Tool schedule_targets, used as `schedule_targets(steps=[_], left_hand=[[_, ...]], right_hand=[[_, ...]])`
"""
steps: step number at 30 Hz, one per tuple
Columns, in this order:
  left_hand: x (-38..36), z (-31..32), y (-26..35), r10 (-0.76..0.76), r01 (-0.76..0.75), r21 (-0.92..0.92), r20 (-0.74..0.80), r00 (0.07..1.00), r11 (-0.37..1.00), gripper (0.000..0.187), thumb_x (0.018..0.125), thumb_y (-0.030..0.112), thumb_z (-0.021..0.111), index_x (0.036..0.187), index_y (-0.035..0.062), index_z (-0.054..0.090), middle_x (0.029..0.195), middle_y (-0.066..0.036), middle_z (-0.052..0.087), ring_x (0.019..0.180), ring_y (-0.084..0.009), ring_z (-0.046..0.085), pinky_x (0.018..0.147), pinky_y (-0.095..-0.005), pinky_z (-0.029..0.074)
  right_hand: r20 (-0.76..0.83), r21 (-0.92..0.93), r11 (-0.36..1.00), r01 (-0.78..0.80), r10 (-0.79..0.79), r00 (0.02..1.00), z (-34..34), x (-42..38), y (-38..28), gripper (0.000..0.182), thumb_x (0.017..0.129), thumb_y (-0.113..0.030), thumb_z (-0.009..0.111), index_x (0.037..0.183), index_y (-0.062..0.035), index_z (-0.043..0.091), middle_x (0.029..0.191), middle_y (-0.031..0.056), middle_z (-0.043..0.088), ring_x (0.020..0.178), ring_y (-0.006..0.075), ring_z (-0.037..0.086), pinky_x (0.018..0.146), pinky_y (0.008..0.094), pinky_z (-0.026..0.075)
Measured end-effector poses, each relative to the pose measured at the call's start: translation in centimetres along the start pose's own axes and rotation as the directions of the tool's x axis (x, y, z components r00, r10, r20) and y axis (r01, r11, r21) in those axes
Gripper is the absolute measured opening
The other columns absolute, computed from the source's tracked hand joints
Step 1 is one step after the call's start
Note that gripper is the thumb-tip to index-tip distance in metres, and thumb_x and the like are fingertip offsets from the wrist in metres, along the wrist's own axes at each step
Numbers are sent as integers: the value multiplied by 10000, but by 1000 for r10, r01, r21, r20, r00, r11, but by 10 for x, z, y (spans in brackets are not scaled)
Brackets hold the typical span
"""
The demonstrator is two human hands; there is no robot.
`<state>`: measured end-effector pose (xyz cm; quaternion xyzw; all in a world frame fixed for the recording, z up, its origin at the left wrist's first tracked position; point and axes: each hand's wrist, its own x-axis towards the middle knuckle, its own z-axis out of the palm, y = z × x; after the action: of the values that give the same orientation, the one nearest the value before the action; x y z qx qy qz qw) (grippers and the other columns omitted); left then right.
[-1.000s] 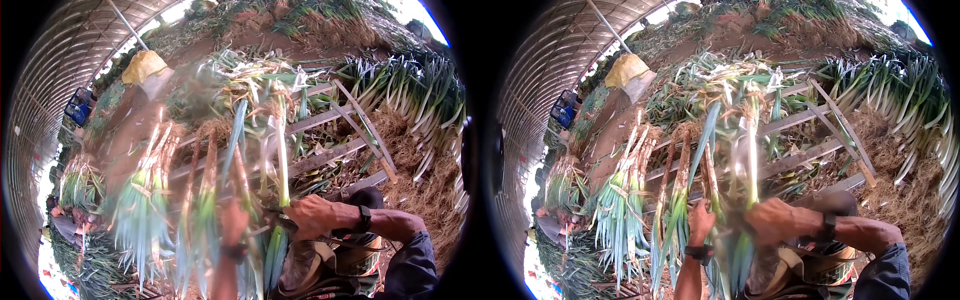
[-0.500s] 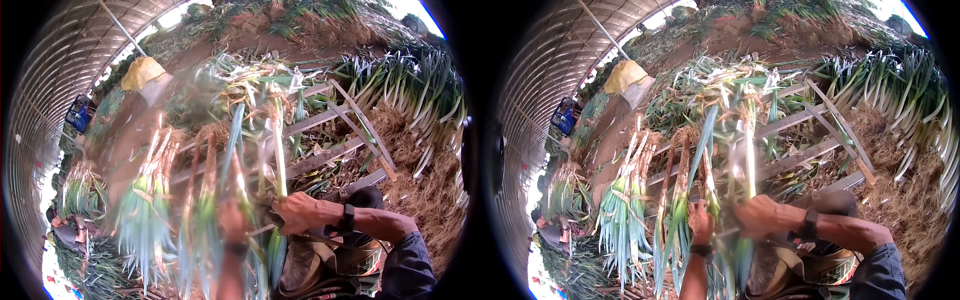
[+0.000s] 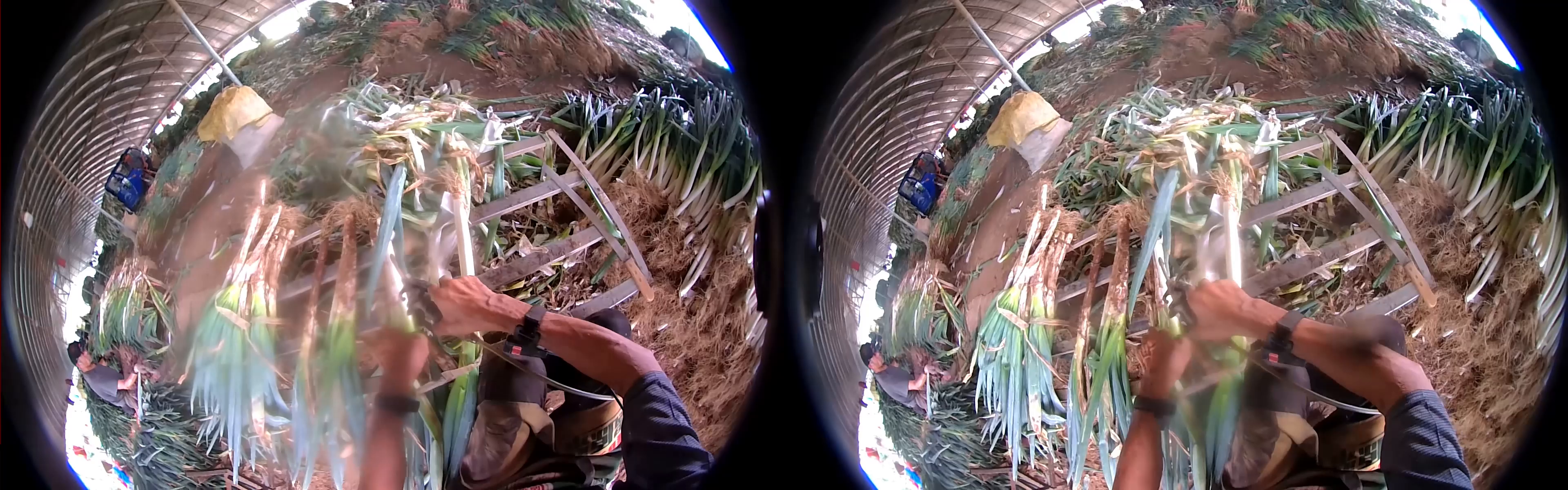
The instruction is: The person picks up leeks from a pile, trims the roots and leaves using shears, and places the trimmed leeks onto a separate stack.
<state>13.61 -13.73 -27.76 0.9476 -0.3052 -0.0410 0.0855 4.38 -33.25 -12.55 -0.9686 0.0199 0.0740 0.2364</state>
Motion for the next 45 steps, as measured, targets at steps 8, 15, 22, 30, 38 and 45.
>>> schedule_targets(steps=[8, 15, 22, 30, 38, 45], left_hand=[[10, 1, 21, -100, 104, -63, 67, 993, 993, 504, 771, 449, 763, 988, -4, 723, 958, -216, 719, 917, -385, 694, 770, -497, 545], [12, -17, 25, -34, 22, -246, -45, 998, 969, 479, 761, 440, 768, 958, 5, 727, 944, -208, 720, 890, -368, 700, 788, -491, 544], [-3, -46, 44, 42, -30, -241, 46, 998, 970, 436, 754, 420, 769, 908, 14, 732, 927, -199, 718, 898, -352, 699, 828, -486, 537], [-15, -39, 44, 138, -85, -333, 137, 981, 939, 437, 821, 309, 743, 1104, -11, 654, 1047, -236, 695, 971, -411, 664, 860, -507, 519], [-46, -12, 14, 296, -258, -280, 103, 950, 925, 269, 891, 110, 665, 1138, 2, 644, 969, -244, 683, 893, -426, 662, 799, -501, 531], [-79, -98, 22, 506, 59, -570, 768, 392, 819, 204, 934, 108, 666, 1102, -5, 693, 888, -124, 716, 708, -168, 690, 621, -331, 555]], right_hand=[[-39, 22, 995, -95, 96, 995, 1, 35, 12, 474, 734, -247, 701, 1134, -8, 617, 751, 114, 624, 554, 220, 576, 488, 369, 518], [-92, 95, 993, -76, 85, 992, -23, 28, 10, 461, 716, -302, 710, 1018, 36, 628, 710, 132, 621, 564, 266, 602, 503, 425, 509], [-115, 162, 985, -58, 77, 990, -37, -61, 23, 662, 817, -363, 669, 1384, -48, 532, 644, 95, 599, 529, 213, 585, 504, 387, 474], [76, 294, 952, -88, 69, 995, -50, -140, 17, 366, 869, -352, 698, 1058, -38, 698, 784, 168, 717, 675, 314, 707, 648, 434, 557], [163, 214, 972, -99, 65, 984, -46, -159, 14, 554, 729, -464, 811, 1003, -18, 631, 812, 197, 671, 800, 406, 668, 707, 494, 516], [61, 221, 975, 16, -30, 998, -38, -171, 17, 540, 740, -448, 807, 1003, -7, 637, 835, 201, 675, 826, 416, 668, 720, 487, 518]])
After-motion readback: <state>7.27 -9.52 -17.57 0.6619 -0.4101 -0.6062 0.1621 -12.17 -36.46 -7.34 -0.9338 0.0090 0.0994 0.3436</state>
